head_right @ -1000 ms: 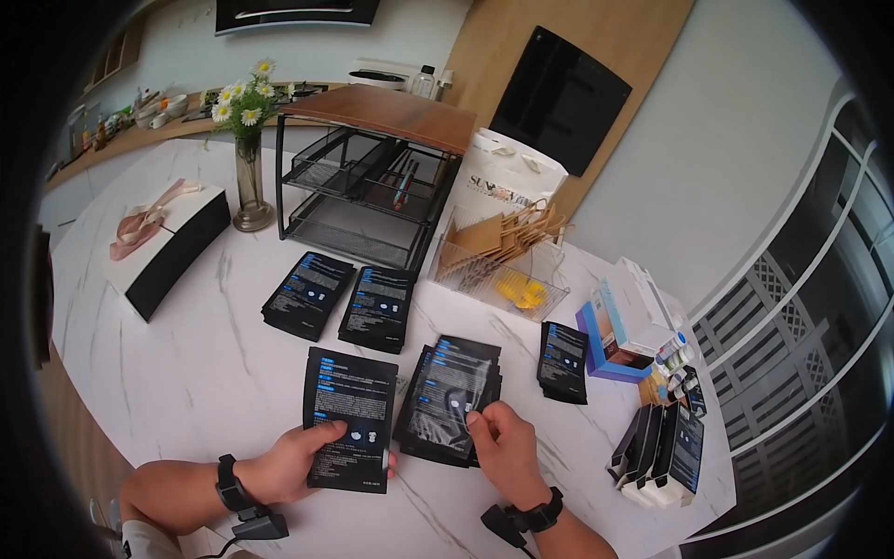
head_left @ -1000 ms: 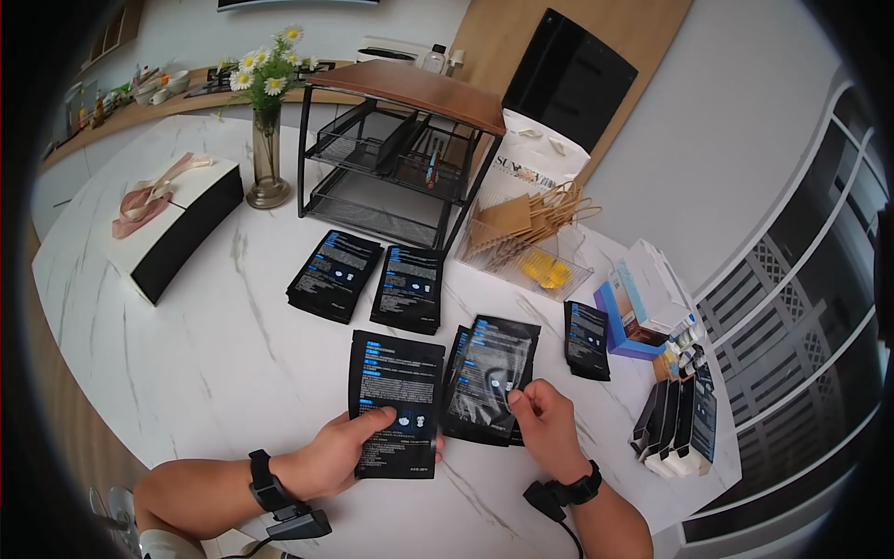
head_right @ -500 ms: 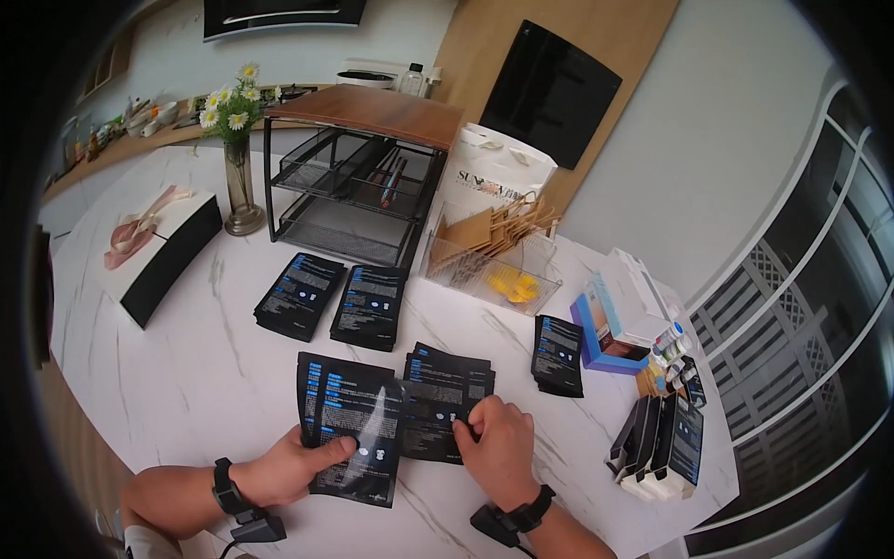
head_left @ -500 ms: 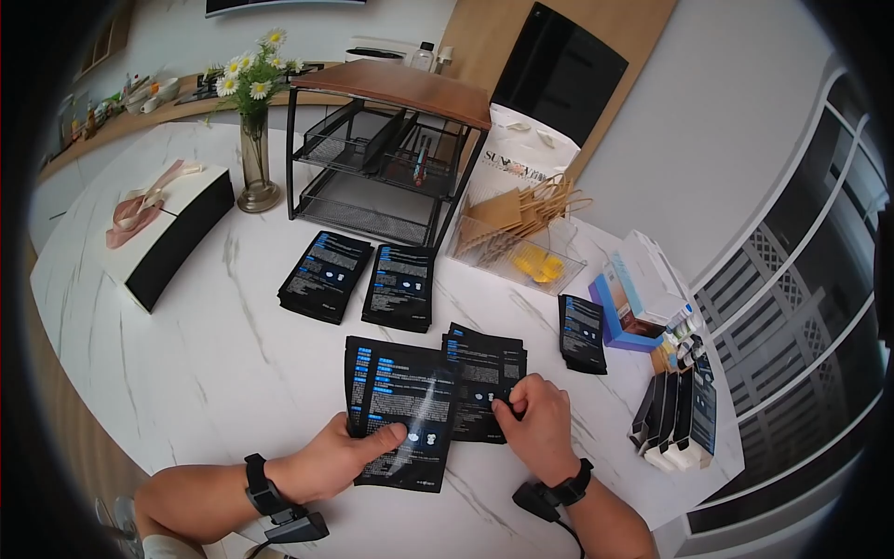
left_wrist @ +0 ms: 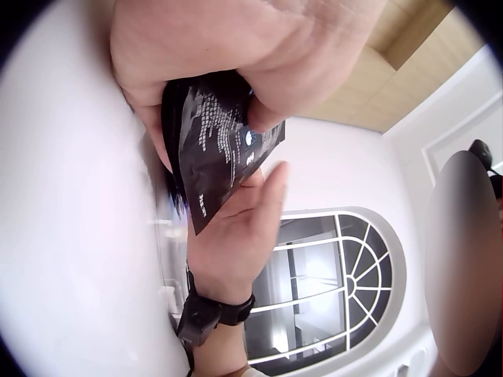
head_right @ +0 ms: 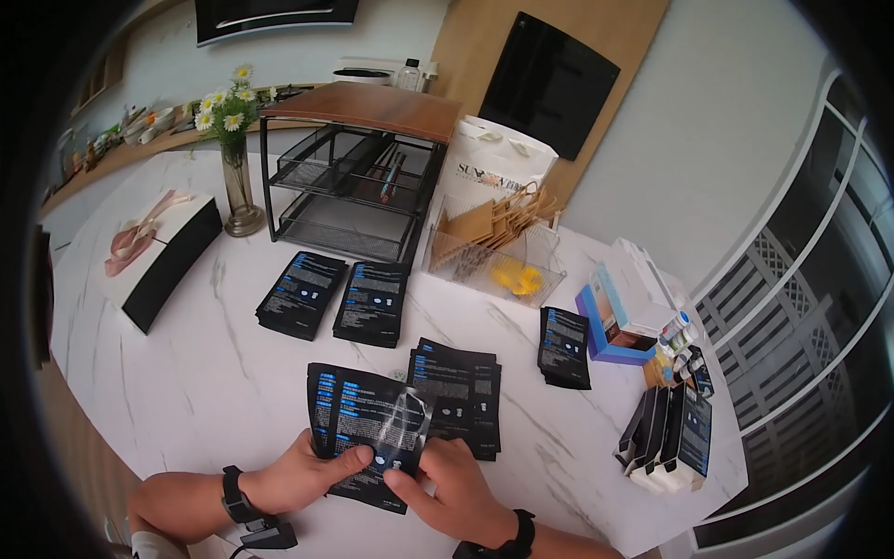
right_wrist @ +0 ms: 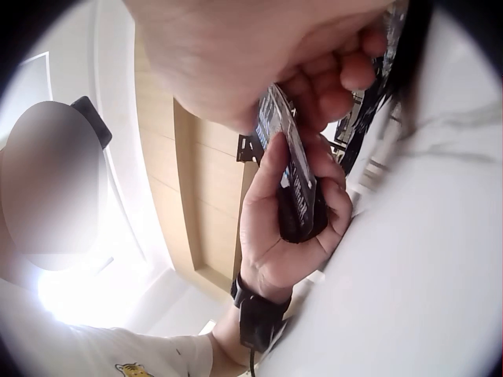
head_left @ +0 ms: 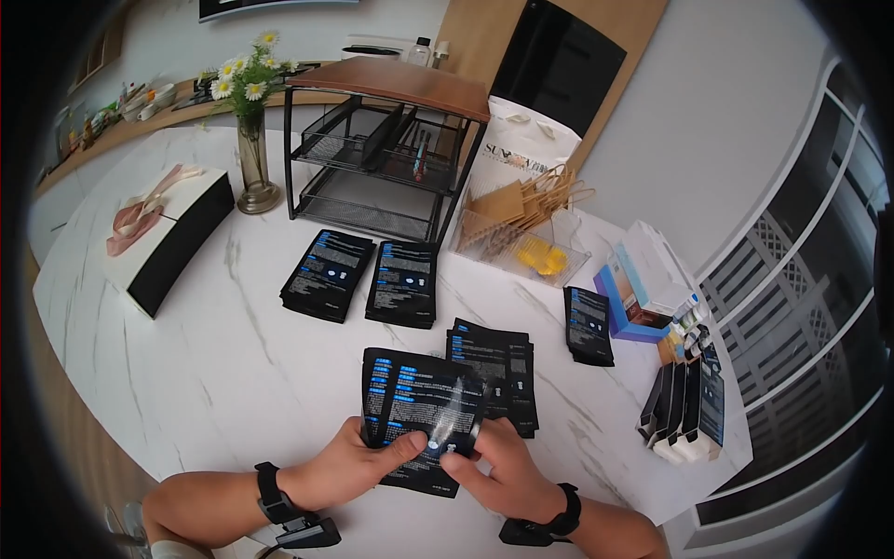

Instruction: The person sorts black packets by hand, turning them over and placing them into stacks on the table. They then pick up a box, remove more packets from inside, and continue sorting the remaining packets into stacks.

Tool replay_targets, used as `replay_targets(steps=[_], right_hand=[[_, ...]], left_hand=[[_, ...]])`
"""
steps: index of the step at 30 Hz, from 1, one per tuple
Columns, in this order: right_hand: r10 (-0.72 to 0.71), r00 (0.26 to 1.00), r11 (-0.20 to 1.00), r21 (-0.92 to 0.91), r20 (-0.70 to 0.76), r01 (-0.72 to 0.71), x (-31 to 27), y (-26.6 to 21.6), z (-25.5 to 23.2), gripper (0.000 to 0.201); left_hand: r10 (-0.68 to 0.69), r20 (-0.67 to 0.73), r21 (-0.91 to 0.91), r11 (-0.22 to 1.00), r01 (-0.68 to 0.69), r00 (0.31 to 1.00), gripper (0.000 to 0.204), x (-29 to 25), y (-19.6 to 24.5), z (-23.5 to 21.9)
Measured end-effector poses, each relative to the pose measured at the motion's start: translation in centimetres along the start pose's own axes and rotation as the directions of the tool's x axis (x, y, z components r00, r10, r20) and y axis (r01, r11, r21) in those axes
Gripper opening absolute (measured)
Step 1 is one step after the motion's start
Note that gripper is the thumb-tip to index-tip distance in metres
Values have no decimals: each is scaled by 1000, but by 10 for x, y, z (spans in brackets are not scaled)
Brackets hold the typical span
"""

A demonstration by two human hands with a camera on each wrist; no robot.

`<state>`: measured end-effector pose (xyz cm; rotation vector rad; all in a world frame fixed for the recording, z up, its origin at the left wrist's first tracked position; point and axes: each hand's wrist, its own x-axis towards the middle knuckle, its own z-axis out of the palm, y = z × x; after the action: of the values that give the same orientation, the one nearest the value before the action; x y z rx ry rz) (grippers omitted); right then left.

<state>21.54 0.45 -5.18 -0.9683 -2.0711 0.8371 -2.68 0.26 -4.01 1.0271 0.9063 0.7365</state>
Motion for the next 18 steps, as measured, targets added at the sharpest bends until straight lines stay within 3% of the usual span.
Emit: replay_targets(steps=[3,4,5,6,8,10,12,14,16,18], right_hand=[[9,981,955,-289,-193,-66,7,10,-1,27],[125,961,967,-188,-247,-174,14,8,-13,32],[283,920,940,-112,-271,-322,18,13,-25,35],[291,914,927,-153,-283,-342,18,27,-37,36],[296,910,913,-194,-292,-359,16,52,-59,38],[436,861,878,-86,-261,-470,13,64,-73,38],[423,865,863,-173,-270,-475,11,69,-78,38],[408,870,841,-257,-277,-477,9,71,-78,37],[260,914,822,-426,-311,-379,8,72,-72,33],[280,890,823,-387,-360,-416,11,63,-69,31]], left_hand=[[27,20,-69,997,-26,999,42,4,-6,-1],[27,22,-69,997,-25,999,42,6,-6,-3],[-8,95,-285,958,35,995,42,7,-5,-5],[-25,173,-483,869,106,985,43,9,-4,-8],[-20,224,-523,841,138,974,45,14,-9,-17],[-18,279,-557,812,177,960,48,13,-9,-18],[-98,93,-479,868,131,991,43,10,-6,-11],[-118,76,-454,880,139,990,41,10,-10,-12],[-133,53,-428,892,143,990,39,11,-12,-12],[-128,41,-413,901,134,991,38,11,-12,-12]])
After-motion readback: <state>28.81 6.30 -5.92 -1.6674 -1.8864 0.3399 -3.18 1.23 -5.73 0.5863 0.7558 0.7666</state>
